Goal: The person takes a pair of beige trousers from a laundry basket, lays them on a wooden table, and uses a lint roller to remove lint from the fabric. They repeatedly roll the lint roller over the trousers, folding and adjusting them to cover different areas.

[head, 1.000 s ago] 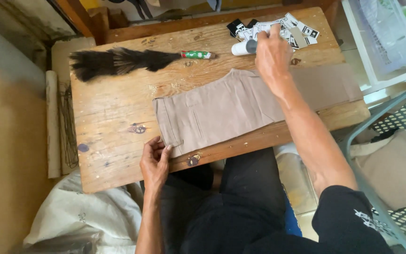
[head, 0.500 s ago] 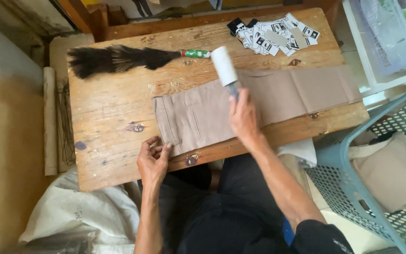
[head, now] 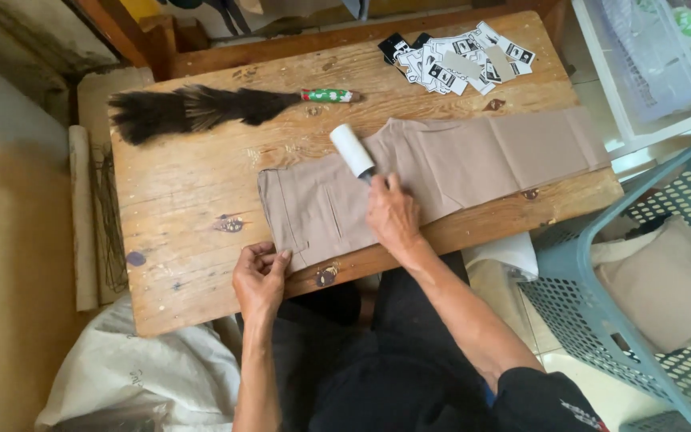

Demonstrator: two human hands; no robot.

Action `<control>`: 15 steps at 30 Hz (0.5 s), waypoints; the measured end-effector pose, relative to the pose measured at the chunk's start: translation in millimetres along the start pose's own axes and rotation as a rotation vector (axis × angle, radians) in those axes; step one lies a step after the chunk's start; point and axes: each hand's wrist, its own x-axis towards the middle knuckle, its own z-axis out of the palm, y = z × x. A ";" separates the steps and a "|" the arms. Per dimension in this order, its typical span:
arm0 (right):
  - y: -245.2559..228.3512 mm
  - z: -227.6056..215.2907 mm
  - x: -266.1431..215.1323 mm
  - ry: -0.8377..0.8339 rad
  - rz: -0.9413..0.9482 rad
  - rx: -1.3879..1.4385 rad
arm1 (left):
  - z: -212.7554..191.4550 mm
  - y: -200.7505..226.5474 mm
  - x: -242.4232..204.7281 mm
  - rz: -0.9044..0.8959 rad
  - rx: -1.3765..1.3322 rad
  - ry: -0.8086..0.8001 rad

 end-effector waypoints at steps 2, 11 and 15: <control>-2.1 -9.1 1.0 0.023 0.056 -0.007 | 0.4 -0.6 3.3 0.007 0.013 -0.003; -1.5 44.5 -52.2 0.258 -0.511 -0.064 | 5.8 -13.1 8.8 0.033 0.032 0.017; 58.6 7.3 -9.6 0.286 -0.197 -0.146 | 5.0 -10.9 6.8 0.053 0.035 0.027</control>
